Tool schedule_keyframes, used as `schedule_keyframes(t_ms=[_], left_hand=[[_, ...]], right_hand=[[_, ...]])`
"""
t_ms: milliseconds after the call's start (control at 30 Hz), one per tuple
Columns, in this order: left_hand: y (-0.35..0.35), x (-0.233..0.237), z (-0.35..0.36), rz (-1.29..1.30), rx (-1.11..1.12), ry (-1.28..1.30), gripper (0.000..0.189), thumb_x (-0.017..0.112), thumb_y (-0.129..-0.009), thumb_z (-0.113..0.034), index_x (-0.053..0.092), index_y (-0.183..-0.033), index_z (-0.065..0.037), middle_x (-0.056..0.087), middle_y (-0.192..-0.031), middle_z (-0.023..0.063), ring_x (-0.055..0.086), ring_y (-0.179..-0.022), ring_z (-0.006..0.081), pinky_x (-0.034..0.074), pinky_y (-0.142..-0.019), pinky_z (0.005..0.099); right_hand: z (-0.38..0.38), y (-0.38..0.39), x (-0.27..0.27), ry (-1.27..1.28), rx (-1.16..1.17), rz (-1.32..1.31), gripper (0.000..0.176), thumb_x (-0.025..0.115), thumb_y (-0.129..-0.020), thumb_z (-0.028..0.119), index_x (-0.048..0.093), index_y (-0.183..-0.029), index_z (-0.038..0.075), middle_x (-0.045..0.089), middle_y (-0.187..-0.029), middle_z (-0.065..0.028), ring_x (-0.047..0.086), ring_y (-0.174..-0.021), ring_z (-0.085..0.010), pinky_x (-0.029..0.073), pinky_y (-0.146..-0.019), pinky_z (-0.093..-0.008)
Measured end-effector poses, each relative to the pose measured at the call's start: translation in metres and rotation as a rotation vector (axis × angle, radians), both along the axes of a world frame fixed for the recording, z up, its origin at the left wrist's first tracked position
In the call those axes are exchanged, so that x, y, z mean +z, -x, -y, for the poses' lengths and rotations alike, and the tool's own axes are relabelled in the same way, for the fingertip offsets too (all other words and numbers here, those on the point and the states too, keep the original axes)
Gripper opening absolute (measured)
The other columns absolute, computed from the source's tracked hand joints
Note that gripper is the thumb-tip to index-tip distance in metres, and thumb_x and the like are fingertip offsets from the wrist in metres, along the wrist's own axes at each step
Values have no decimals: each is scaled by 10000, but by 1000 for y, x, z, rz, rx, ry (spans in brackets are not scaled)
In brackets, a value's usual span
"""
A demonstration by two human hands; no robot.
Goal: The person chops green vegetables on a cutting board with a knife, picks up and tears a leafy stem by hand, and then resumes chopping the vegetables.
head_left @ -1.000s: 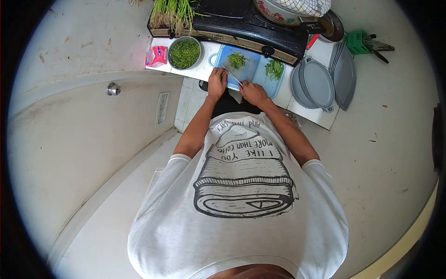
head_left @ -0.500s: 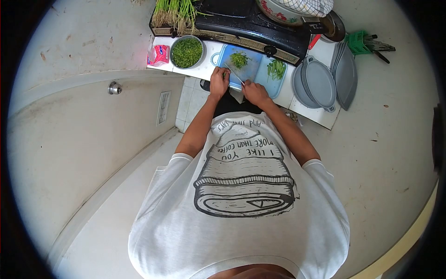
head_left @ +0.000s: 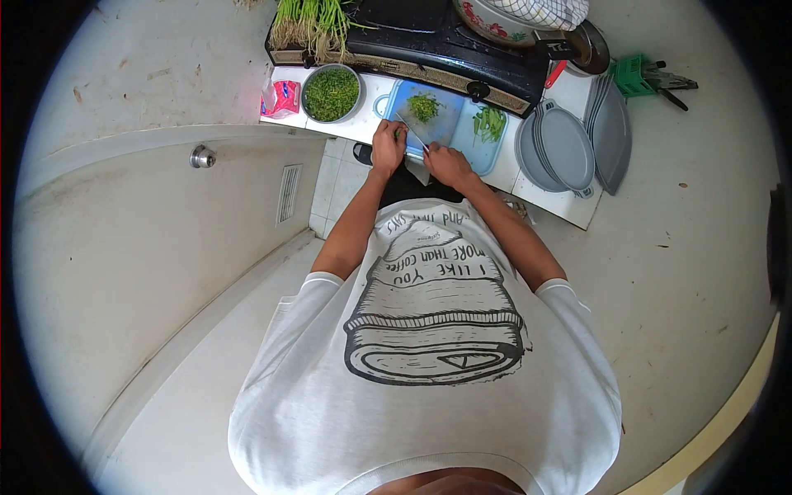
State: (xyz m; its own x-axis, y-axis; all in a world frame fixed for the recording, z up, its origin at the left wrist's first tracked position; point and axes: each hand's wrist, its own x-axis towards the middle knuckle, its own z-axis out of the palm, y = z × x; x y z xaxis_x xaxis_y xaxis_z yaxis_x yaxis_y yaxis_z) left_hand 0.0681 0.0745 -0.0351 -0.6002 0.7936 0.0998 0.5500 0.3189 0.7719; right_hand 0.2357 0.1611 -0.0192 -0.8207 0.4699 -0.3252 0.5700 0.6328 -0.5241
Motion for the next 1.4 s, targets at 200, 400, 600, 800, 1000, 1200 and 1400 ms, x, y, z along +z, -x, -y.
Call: schedule_keyframes(t_ms=[200,400,600,800,1000,1200,1400], left_hand=[[0,-1,0,5,-4,-16,91,687,-884,-20,743,-954,-5,629,-876,192,647,-814,388,518,-767,457],[-1,3,-1,14,15,-1,71,694,-891,-33,736,-945,-12,647,-886,195,658,-820,386,523,-768,457],[-2,-1,2,-10,19,-43,77,687,-901,-32,739,-951,-8,665,-906,206,669,-840,395,530,-785,459],[-6,-3,2,-39,44,-52,105,688,-902,-26,751,-978,9,665,-912,212,671,-839,392,538,-803,449],[-3,2,3,-71,16,-27,98,699,-883,-22,755,-961,-1,671,-921,184,669,-854,369,537,-810,439],[1,0,8,-107,-66,1,98,691,-881,-15,758,-952,-9,671,-930,168,663,-890,364,534,-824,436],[-1,1,10,-65,-54,-31,113,662,-899,-3,751,-970,3,672,-933,179,664,-884,374,534,-823,441]], right_hand=[[0,14,-16,-52,-29,-8,392,493,-1057,326,616,-1023,-44,726,-871,-274,726,-817,-452,590,-751,-548],[2,-5,-3,-64,-17,34,373,499,-1046,306,627,-1007,-42,735,-857,-261,746,-828,-421,604,-750,-531],[-1,-3,4,15,-42,-4,363,508,-1032,299,615,-1017,-47,717,-842,-290,720,-806,-467,587,-749,-551],[-1,0,12,21,-10,45,382,499,-1049,305,625,-1057,-55,734,-883,-270,735,-837,-440,594,-761,-536],[-2,1,3,49,-17,16,391,515,-1035,324,617,-1057,-52,720,-888,-296,716,-837,-474,577,-780,-561],[-4,9,-4,3,5,38,382,494,-1040,313,623,-1051,-46,727,-907,-283,724,-864,-458,582,-790,-550],[-5,8,5,-8,20,69,392,467,-1045,306,640,-1054,-45,743,-945,-256,747,-891,-413,601,-792,-521]])
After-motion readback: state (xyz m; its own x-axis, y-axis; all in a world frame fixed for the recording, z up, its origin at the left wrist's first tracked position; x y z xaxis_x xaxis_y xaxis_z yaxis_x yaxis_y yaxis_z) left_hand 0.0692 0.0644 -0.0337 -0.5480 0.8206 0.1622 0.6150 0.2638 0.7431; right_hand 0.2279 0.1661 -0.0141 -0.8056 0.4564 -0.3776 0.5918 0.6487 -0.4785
